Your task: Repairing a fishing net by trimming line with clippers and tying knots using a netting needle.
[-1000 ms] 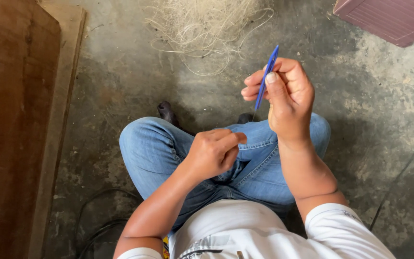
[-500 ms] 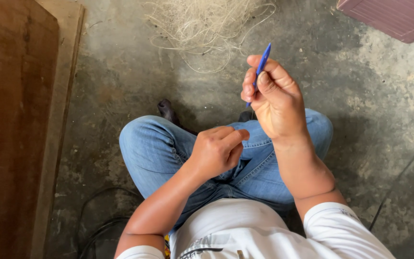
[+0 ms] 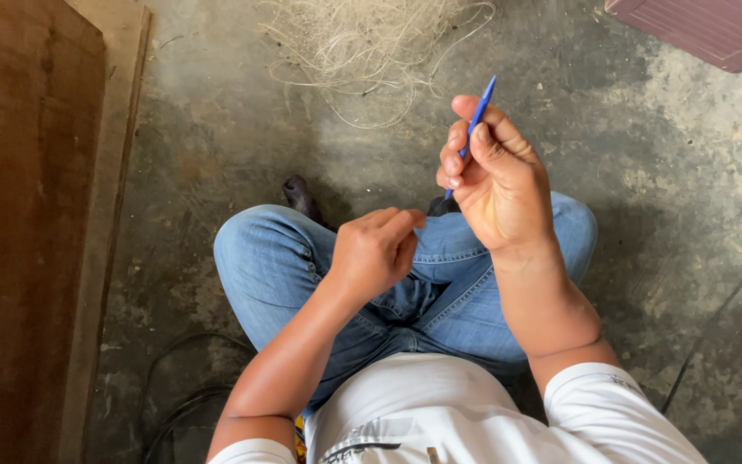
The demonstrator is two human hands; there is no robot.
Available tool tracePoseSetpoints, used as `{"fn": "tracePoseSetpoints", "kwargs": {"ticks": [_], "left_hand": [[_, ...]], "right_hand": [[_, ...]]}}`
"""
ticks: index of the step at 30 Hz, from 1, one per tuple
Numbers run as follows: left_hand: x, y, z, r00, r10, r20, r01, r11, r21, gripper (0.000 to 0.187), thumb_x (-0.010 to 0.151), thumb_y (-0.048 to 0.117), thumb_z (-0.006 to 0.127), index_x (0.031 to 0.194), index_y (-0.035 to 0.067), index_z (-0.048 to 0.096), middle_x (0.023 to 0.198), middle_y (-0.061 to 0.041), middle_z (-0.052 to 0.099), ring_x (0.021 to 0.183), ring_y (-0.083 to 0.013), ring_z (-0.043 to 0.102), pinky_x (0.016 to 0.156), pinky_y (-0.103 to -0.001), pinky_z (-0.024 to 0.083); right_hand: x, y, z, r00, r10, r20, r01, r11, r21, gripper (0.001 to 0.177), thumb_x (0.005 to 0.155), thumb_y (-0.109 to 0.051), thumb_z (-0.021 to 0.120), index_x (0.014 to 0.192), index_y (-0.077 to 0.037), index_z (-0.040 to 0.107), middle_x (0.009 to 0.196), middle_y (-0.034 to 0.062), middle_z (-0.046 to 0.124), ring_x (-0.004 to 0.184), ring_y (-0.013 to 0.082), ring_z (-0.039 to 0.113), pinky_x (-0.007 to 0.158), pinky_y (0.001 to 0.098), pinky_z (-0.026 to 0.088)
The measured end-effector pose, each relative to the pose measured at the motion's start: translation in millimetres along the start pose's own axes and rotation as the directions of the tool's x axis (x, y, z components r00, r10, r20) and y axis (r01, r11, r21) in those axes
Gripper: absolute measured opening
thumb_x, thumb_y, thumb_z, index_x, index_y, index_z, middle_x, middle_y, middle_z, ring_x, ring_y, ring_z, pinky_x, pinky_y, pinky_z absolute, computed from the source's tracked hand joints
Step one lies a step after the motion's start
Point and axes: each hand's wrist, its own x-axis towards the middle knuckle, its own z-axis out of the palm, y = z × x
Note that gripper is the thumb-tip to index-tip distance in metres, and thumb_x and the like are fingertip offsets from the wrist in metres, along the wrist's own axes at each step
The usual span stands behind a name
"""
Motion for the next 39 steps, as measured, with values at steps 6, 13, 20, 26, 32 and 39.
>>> {"fn": "tracePoseSetpoints", "kwargs": {"ticks": [6, 13, 20, 26, 32, 39], "left_hand": [[5, -10, -12, 0.994, -0.105, 0.013, 0.106, 0.992, -0.073, 0.022, 0.086, 0.003, 0.059, 0.098, 0.017, 0.071, 0.062, -0.001, 0.049, 0.057, -0.024, 0.061, 0.056, -0.032, 0.055], [46, -9, -50, 0.999, -0.033, -0.043, 0.029, 0.995, -0.097, 0.019, 0.088, 0.004, 0.068, 0.105, 0.011, 0.071, 0.068, -0.005, 0.051, 0.066, -0.0275, 0.061, 0.062, -0.037, 0.056], [80, -6, -68, 0.968, 0.253, 0.006, -0.253, 0.967, 0.039, 0.006, 0.095, 0.003, 0.064, 0.095, 0.007, 0.068, 0.075, -0.008, 0.046, 0.068, -0.0299, 0.052, 0.066, -0.036, 0.051], [83, -12, -60, 0.967, 0.245, -0.075, -0.246, 0.969, 0.001, 0.007, 0.097, 0.005, 0.065, 0.101, 0.008, 0.07, 0.079, -0.007, 0.048, 0.071, -0.0282, 0.052, 0.068, -0.034, 0.051], [82, -23, -41, 0.963, 0.195, -0.183, -0.201, 0.979, -0.013, 0.019, 0.099, 0.008, 0.066, 0.118, 0.007, 0.068, 0.079, -0.007, 0.049, 0.07, -0.0282, 0.056, 0.07, -0.035, 0.056], [79, -36, -34, 0.968, 0.158, -0.193, -0.177, 0.981, -0.084, 0.016, 0.095, 0.006, 0.07, 0.111, 0.008, 0.071, 0.078, -0.007, 0.051, 0.071, -0.0295, 0.058, 0.067, -0.037, 0.056]], "right_hand": [[4, 3, -8, 1.0, -0.026, -0.015, 0.026, 0.998, -0.052, 0.029, 0.106, -0.017, 0.054, 0.129, 0.001, 0.059, 0.082, 0.0126, 0.055, 0.07, 0.0202, 0.056, 0.063, 0.0307, 0.045], [10, 11, -4, 0.998, -0.059, 0.029, 0.062, 0.988, -0.142, 0.031, 0.104, -0.022, 0.05, 0.113, 0.005, 0.061, 0.059, 0.0062, 0.039, 0.055, 0.0139, 0.042, 0.054, 0.0243, 0.034], [20, 23, -19, 0.991, -0.132, 0.025, 0.133, 0.954, -0.268, 0.032, 0.096, -0.016, 0.056, 0.104, 0.014, 0.065, 0.049, 0.0021, 0.029, 0.042, 0.0086, 0.03, 0.04, 0.02, 0.028], [20, 33, -21, 0.999, 0.016, 0.049, 0.004, 0.922, -0.388, 0.036, 0.101, -0.024, 0.051, 0.119, 0.004, 0.064, 0.073, 0.0104, 0.046, 0.053, 0.0111, 0.041, 0.045, 0.0216, 0.03], [18, 46, -39, 0.988, 0.077, 0.133, -0.015, 0.91, -0.414, 0.034, 0.101, -0.019, 0.048, 0.121, 0.003, 0.066, 0.083, 0.0139, 0.058, 0.059, 0.0115, 0.048, 0.049, 0.0211, 0.031], [19, 44, -31, 0.953, -0.046, 0.3, 0.193, 0.854, -0.483, 0.028, 0.105, -0.009, 0.047, 0.13, 0.003, 0.053, 0.087, 0.0161, 0.056, 0.061, 0.0112, 0.047, 0.05, 0.021, 0.037]]}}
